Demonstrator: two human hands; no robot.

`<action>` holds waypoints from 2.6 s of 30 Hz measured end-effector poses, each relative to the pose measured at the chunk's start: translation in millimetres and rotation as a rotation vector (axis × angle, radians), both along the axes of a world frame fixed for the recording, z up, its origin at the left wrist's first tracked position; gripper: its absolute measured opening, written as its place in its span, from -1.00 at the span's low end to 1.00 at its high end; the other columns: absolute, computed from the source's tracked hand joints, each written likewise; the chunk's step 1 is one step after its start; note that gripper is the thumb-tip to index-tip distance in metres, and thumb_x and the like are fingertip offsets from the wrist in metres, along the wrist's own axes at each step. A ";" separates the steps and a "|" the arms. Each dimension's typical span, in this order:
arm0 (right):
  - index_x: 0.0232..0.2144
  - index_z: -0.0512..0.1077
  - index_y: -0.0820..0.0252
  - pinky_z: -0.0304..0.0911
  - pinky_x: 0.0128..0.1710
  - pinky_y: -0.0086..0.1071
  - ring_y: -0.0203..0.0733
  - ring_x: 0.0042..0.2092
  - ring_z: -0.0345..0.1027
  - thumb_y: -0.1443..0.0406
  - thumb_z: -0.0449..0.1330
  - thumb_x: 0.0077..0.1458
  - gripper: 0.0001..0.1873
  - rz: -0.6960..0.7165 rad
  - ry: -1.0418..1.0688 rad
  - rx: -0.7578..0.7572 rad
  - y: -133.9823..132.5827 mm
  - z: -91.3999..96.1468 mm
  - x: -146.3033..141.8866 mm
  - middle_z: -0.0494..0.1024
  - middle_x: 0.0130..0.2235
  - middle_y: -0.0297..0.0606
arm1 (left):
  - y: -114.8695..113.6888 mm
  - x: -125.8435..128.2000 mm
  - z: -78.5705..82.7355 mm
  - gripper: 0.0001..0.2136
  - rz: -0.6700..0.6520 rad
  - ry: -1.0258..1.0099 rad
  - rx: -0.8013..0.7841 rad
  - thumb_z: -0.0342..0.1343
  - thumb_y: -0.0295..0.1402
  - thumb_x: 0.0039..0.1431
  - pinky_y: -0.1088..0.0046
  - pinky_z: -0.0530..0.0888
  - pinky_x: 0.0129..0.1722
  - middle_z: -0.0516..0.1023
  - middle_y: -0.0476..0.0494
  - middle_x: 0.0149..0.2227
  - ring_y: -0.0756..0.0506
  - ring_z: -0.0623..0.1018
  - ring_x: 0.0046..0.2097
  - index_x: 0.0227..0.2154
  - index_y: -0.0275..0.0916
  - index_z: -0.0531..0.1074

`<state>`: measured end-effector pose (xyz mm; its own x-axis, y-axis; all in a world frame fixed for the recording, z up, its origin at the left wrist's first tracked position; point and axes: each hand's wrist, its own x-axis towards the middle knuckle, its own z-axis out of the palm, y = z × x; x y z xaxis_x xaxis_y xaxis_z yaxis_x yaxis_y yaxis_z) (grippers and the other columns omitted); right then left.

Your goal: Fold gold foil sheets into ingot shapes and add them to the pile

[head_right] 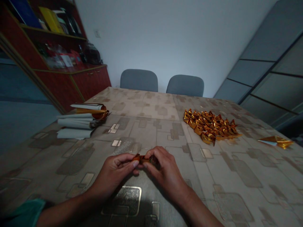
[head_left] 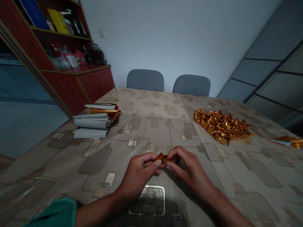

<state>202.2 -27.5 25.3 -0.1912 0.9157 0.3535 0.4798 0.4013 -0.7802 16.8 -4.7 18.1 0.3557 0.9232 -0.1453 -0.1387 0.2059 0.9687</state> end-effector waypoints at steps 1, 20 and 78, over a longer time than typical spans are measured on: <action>-0.33 0.43 0.11 0.22 -0.32 -0.34 -0.20 -0.33 0.36 0.35 0.26 0.18 -0.94 -0.009 -0.012 0.011 0.5 -0.1 -0.1 0.50 -0.36 -0.34 | 0.1 -0.1 -0.7 -0.82 0.006 0.003 -0.001 0.32 -0.26 0.03 0.47 0.53 -0.34 0.67 -0.14 -0.37 -0.07 0.61 -0.35 -0.41 -0.30 0.62; -0.51 0.38 0.14 0.17 -0.45 -0.38 -0.25 -0.46 0.26 0.27 0.24 0.07 -0.85 -0.144 0.240 -0.172 3.0 -6.8 -7.9 0.44 -0.51 -0.38 | 11.2 -3.3 -4.0 -0.61 -0.088 -0.108 -0.193 0.34 -0.18 0.09 0.43 0.55 -0.24 0.67 -0.22 -0.22 -0.09 0.65 -0.25 -0.09 -0.33 0.53; -0.58 0.32 0.14 -0.09 -0.57 -0.44 -0.40 -0.64 -0.01 -0.11 0.23 0.16 -0.48 0.195 0.779 -0.671 -13.9 -1.1 -19.1 0.27 -0.69 -0.51 | 6.6 -7.2 6.1 -0.56 -0.467 -0.314 -0.344 0.47 -0.04 -0.14 0.50 0.05 -0.49 0.44 -0.05 -0.45 0.03 0.36 -0.46 -0.33 -0.29 0.57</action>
<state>183.1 -41.4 24.2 -0.2944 0.9472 -0.1271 -0.2778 -0.2120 -0.9369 9.6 1.9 24.2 0.7809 0.5813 -0.2286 -0.2251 0.6032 0.7652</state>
